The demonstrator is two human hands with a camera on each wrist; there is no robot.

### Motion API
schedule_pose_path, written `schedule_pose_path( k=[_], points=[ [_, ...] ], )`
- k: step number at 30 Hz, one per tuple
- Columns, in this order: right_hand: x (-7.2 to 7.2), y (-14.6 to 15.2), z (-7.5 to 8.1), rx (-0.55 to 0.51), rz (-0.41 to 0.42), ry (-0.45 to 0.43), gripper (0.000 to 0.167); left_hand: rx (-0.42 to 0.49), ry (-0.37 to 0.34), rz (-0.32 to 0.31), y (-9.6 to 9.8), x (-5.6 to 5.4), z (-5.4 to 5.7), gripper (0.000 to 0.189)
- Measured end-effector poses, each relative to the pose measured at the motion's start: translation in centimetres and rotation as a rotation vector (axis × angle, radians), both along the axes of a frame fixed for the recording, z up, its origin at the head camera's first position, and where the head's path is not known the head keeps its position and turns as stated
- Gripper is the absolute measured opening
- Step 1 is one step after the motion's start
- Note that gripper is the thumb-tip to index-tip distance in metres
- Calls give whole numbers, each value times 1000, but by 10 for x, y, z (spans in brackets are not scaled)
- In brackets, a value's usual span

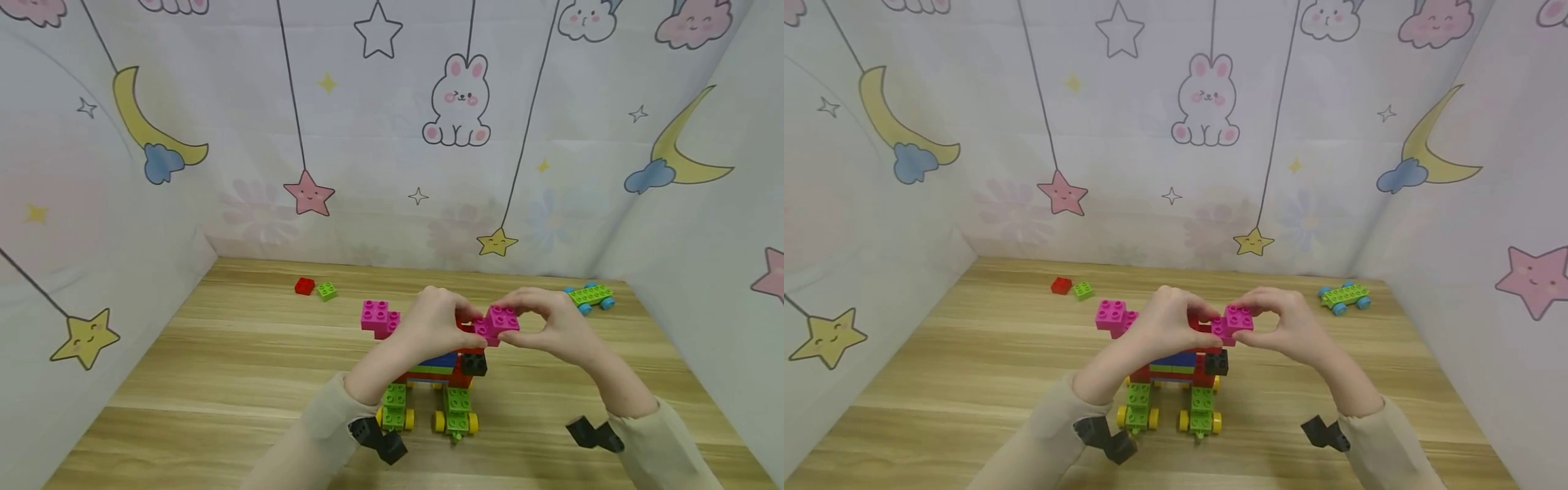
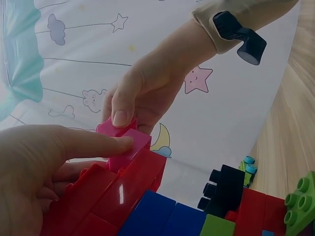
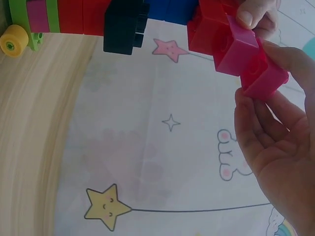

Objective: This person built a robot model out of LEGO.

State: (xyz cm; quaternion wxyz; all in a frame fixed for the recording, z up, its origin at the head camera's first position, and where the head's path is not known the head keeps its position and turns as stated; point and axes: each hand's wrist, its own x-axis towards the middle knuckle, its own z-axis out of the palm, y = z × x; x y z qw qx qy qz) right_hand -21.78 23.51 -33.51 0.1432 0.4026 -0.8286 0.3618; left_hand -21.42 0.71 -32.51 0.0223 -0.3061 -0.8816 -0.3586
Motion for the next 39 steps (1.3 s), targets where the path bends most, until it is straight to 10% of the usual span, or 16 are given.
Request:
schedule_pose_path(
  k=[39],
  points=[
    [1,1,-3,25,-11,40,43,22,-7,0,0,1,-1,32]
  ],
)
